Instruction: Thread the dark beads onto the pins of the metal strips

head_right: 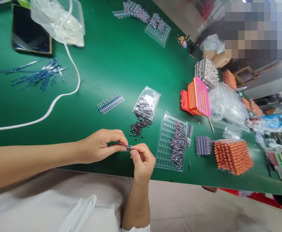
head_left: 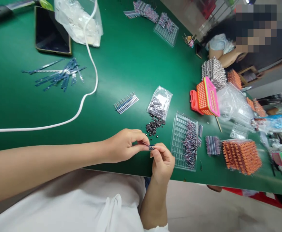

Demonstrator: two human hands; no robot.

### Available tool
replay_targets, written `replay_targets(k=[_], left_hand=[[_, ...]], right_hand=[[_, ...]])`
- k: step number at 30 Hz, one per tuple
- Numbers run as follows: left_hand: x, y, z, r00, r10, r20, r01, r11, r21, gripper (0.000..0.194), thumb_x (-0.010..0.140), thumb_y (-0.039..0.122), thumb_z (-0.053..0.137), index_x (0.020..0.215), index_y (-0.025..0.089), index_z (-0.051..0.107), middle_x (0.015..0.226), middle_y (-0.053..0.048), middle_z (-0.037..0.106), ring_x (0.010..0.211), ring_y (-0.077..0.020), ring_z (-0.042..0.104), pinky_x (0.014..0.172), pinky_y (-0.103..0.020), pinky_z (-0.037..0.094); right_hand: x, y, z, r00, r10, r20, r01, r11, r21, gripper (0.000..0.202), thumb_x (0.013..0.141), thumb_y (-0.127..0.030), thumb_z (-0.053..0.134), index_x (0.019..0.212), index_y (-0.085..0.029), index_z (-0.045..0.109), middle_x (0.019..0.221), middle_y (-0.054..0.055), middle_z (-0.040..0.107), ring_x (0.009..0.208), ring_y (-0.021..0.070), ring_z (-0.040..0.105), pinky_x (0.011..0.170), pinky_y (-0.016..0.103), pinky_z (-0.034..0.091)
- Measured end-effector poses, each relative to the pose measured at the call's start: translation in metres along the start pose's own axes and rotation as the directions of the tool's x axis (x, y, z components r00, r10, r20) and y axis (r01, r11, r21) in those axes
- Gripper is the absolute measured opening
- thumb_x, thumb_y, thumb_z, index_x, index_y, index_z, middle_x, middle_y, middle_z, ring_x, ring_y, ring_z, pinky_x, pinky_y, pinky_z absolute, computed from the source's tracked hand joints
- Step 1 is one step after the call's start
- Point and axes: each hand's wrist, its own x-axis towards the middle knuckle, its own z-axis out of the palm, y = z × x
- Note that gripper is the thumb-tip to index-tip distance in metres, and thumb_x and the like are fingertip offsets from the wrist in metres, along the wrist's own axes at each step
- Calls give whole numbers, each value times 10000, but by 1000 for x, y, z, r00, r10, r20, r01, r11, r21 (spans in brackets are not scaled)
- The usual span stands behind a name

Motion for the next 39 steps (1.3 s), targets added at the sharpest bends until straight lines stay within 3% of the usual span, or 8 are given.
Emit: replay_targets(k=[8, 14, 18, 21, 27, 31, 34, 39], left_hand=[[-2, -8, 2, 979, 129, 155, -125, 992, -37, 172, 948, 182, 487, 864, 193, 636, 796, -20, 627, 741, -135, 582, 675, -222, 448], [1, -7, 1, 991, -24, 132, 23, 1000, 13, 204, 958, 305, 504, 861, 196, 646, 823, -18, 648, 712, -136, 584, 671, -237, 440], [2, -4, 1, 994, -96, 46, 95, 995, 5, 245, 940, 387, 541, 831, 199, 656, 815, -6, 666, 711, -138, 593, 662, -232, 429], [2, 0, 1, 992, -128, -5, 128, 992, -5, 239, 929, 384, 556, 818, 201, 662, 795, 1, 675, 721, -141, 602, 658, -226, 426], [6, 1, -2, 989, -149, 15, 149, 989, 27, 249, 917, 405, 559, 839, 204, 683, 821, -2, 713, 739, -150, 637, 678, -233, 460], [8, 0, -5, 976, -215, -22, 215, 977, 3, 268, 906, 434, 562, 845, 200, 678, 811, -3, 720, 760, -163, 647, 678, -242, 470], [9, 1, -7, 956, -290, -51, 288, 957, -38, 287, 895, 458, 571, 846, 193, 671, 808, -9, 721, 760, -168, 648, 658, -244, 468], [11, 0, -8, 934, -340, -111, 329, 938, -105, 296, 881, 467, 590, 858, 182, 665, 802, -17, 717, 752, -169, 646, 686, -262, 484]], right_hand=[[3, 2, -2, 986, 89, 140, -111, 982, 152, 127, 789, -324, 729, 800, -197, 731, 739, -4, 607, 569, 91, 523, 521, 238, 409], [-4, -17, -28, 996, -87, -18, 81, 967, -240, 152, 841, -334, 670, 818, -192, 720, 768, 17, 636, 654, 126, 580, 567, 252, 459], [3, -29, -87, 866, -336, -370, 11, 753, -658, 242, 863, -400, 641, 900, -172, 714, 897, 62, 700, 841, 192, 642, 761, 322, 511], [15, -33, -135, 788, -450, -419, -102, 577, -810, 292, 874, -446, 624, 934, -177, 720, 945, 91, 719, 855, 213, 652, 758, 334, 496], [41, -25, -180, 880, -434, -193, -44, 330, -943, 270, 900, -424, 599, 928, -205, 754, 965, 119, 715, 918, 245, 663, 820, 358, 496], [40, -18, -169, 858, -471, -204, -57, 308, -950, 292, 891, -409, 622, 985, -172, 764, 964, 150, 696, 942, 279, 645, 871, 416, 491], [26, -18, -139, 831, -532, -161, 5, 296, -955, 279, 906, -375, 616, 1061, -181, 744, 969, 128, 694, 924, 253, 642, 849, 405, 506], [6, -15, -65, 911, -401, 99, 293, 457, -840, 212, 942, -256, 564, 1099, -223, 702, 996, 74, 689, 931, 186, 644, 858, 358, 521]])
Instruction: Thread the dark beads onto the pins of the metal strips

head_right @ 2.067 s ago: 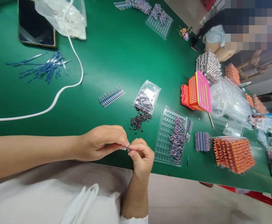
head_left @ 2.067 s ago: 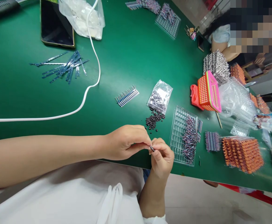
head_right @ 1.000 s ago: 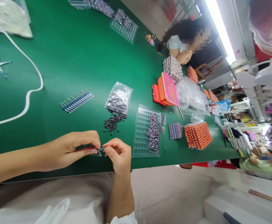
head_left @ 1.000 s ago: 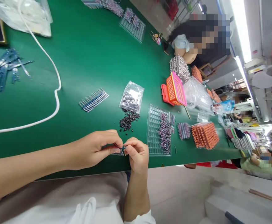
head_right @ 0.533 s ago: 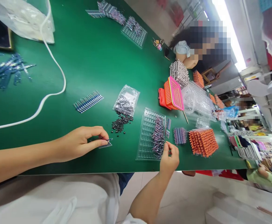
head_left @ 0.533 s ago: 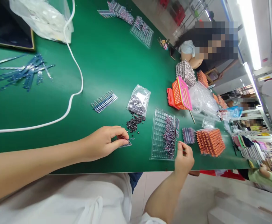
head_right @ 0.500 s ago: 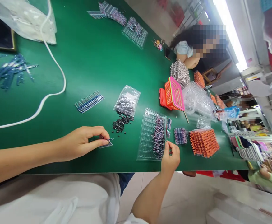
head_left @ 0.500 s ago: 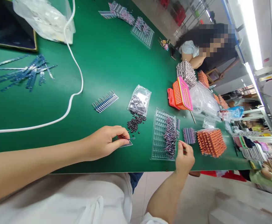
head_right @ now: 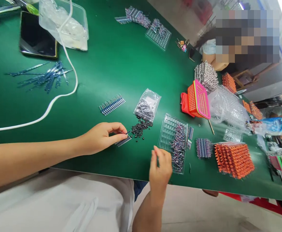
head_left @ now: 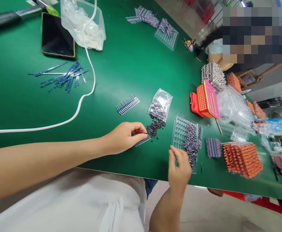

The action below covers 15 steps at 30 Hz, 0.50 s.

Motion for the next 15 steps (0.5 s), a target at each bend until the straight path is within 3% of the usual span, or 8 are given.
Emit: replay_targets(k=[2, 6, 15], left_hand=[[1, -1, 0, 1000, -3, -19, 2, 1000, -13, 296, 878, 464, 592, 860, 177, 663, 795, -22, 713, 745, -171, 643, 681, -267, 489], [3, -3, -2, 999, 0, -49, -3, 997, -75, 281, 864, 445, 606, 847, 169, 656, 760, -18, 690, 716, -164, 627, 656, -264, 493], [2, 0, -3, 999, -6, -39, 1, 995, -104, 238, 868, 397, 603, 838, 167, 657, 775, -16, 685, 736, -164, 621, 670, -265, 486]], right_hand=[[1, -18, 17, 993, -42, 108, 34, 997, 73, 215, 952, -224, 531, 1094, -229, 694, 970, 63, 684, 913, 174, 637, 835, 346, 528], [9, -31, 38, 979, -76, 187, 61, 995, 82, 245, 961, -198, 488, 1114, -224, 678, 959, 70, 662, 934, 185, 610, 836, 363, 519], [18, -33, 47, 954, -130, 271, 152, 986, -62, 331, 963, -148, 422, 1188, -216, 655, 1009, 96, 600, 970, 212, 541, 844, 397, 492]])
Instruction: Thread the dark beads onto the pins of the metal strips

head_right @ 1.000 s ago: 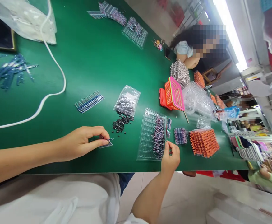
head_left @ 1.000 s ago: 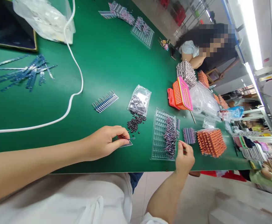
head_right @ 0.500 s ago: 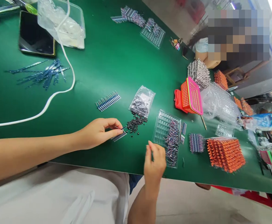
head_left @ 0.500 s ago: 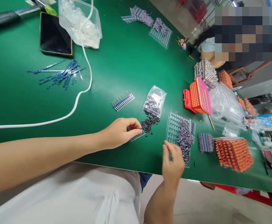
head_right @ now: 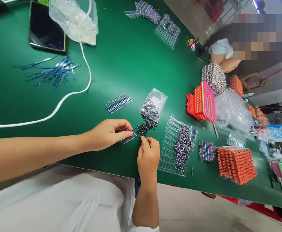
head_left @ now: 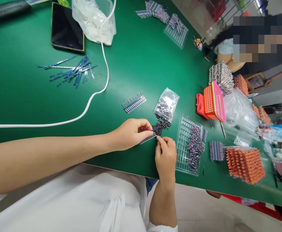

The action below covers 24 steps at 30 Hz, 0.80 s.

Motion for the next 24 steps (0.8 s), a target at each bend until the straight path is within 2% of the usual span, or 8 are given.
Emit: replay_targets(k=[5, 14, 21, 24], left_hand=[[1, -1, 0, 1000, -1, 3, 1, 1000, -3, 242, 873, 404, 600, 840, 171, 654, 777, -17, 692, 742, -167, 625, 671, -266, 486], [1, -2, 1, 999, -29, 16, 29, 999, -36, 211, 864, 377, 611, 838, 171, 649, 781, -11, 688, 744, -161, 612, 681, -265, 469], [1, 0, 1, 999, -32, 17, 32, 999, -25, 192, 863, 356, 610, 825, 171, 647, 757, 0, 676, 717, -150, 599, 670, -258, 457], [2, 0, 0, 999, -25, 36, 26, 999, -24, 191, 865, 349, 607, 825, 166, 648, 750, -2, 678, 719, -151, 608, 671, -259, 461]], right_hand=[[-2, -3, -4, 999, -18, 32, 20, 998, -51, 327, 957, -130, 421, 1168, -214, 656, 1035, 106, 593, 977, 223, 514, 843, 411, 481], [-10, -12, -10, 996, -2, 88, -3, 998, 66, 177, 940, -201, 545, 1073, -206, 661, 977, 70, 582, 956, 205, 536, 834, 374, 488], [-6, -11, 0, 1000, -21, 16, 20, 998, 55, 115, 927, -174, 544, 954, -198, 653, 894, 53, 605, 890, 188, 542, 804, 354, 475], [-5, -14, 2, 998, 35, -49, -29, 992, 121, 91, 897, -166, 562, 871, -198, 643, 853, 36, 598, 858, 174, 552, 782, 336, 474]])
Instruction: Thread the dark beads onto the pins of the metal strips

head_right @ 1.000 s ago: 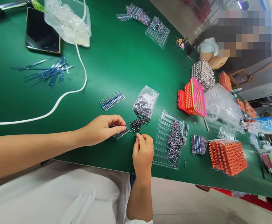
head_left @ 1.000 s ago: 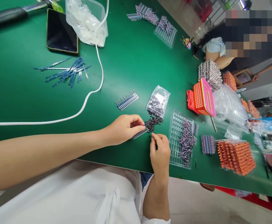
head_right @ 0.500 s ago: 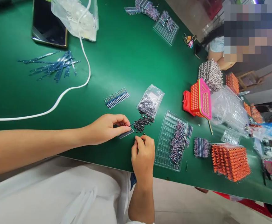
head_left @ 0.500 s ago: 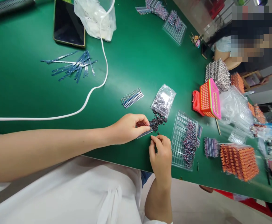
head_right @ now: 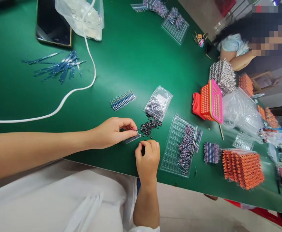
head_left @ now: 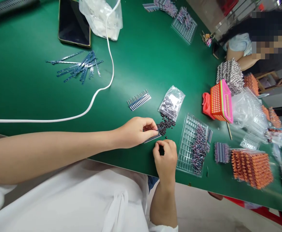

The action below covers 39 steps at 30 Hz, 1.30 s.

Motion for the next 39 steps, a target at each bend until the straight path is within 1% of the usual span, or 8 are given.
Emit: replay_targets(k=[3, 5, 8, 11, 16, 24, 33, 39], left_hand=[[-1, -2, 0, 997, 15, 76, -14, 1000, -12, 181, 864, 333, 611, 875, 162, 672, 849, -27, 727, 800, -172, 658, 733, -279, 491], [-3, -4, 1, 990, 36, 138, -28, 998, -53, 173, 863, 322, 621, 909, 164, 678, 979, -49, 752, 909, -192, 684, 811, -302, 508], [-8, -6, 5, 974, 100, 203, -73, 988, -138, 155, 870, 314, 635, 904, 166, 662, 1105, -65, 747, 1048, -209, 680, 927, -331, 501], [-13, -8, 12, 960, 153, 235, -99, 968, -229, 129, 883, 290, 634, 887, 161, 644, 1114, -76, 750, 1081, -206, 679, 972, -338, 498], [-17, -9, 17, 963, 156, 220, -76, 939, -334, 99, 888, 259, 640, 894, 160, 632, 1178, -96, 737, 1130, -208, 674, 967, -325, 525], [-20, -9, 15, 951, 246, 189, -208, 958, -197, 81, 906, 234, 620, 909, 163, 658, 1138, -83, 754, 1121, -193, 684, 976, -288, 515], [-18, -5, 13, 954, 220, 203, -174, 959, -224, 78, 888, 219, 627, 902, 152, 663, 1100, -81, 746, 1028, -183, 689, 930, -307, 538], [-17, -2, 13, 966, 113, 233, -27, 940, -341, 127, 868, 253, 632, 900, 131, 645, 1003, -97, 740, 887, -176, 685, 840, -336, 567]], right_hand=[[-1, -5, -2, 987, 143, -71, -125, 969, 211, 71, 878, -188, 586, 835, -195, 643, 835, 20, 587, 793, 146, 563, 703, 289, 468], [-3, -9, -4, 964, 250, -95, -191, 894, 406, 73, 875, -216, 599, 820, -188, 637, 827, 17, 574, 768, 135, 565, 660, 270, 458], [-4, -12, -3, 928, 349, -132, -198, 759, 620, 94, 868, -238, 618, 794, -181, 615, 813, 12, 552, 767, 135, 572, 652, 268, 462], [-4, -16, 2, 898, 392, -200, -170, 727, 665, 74, 857, -230, 638, 804, -183, 618, 821, 7, 543, 774, 134, 578, 668, 278, 483], [-5, -22, 8, 859, 343, -381, -87, 830, 551, 25, 862, -207, 651, 840, -196, 655, 841, 11, 564, 797, 131, 585, 679, 282, 505], [-12, -21, 10, 851, 213, -480, -46, 941, 335, 136, 847, -138, 676, 949, -228, 676, 888, 20, 606, 833, 141, 612, 681, 297, 536], [-11, -18, 4, 875, 51, -482, 57, 977, 206, 272, 835, -68, 677, 1040, -247, 659, 918, 9, 646, 830, 133, 642, 696, 295, 558], [-11, -14, -3, 887, -101, -450, 120, 993, 13, 265, 849, -102, 674, 1054, -271, 656, 905, 10, 675, 819, 148, 669, 728, 321, 573]])
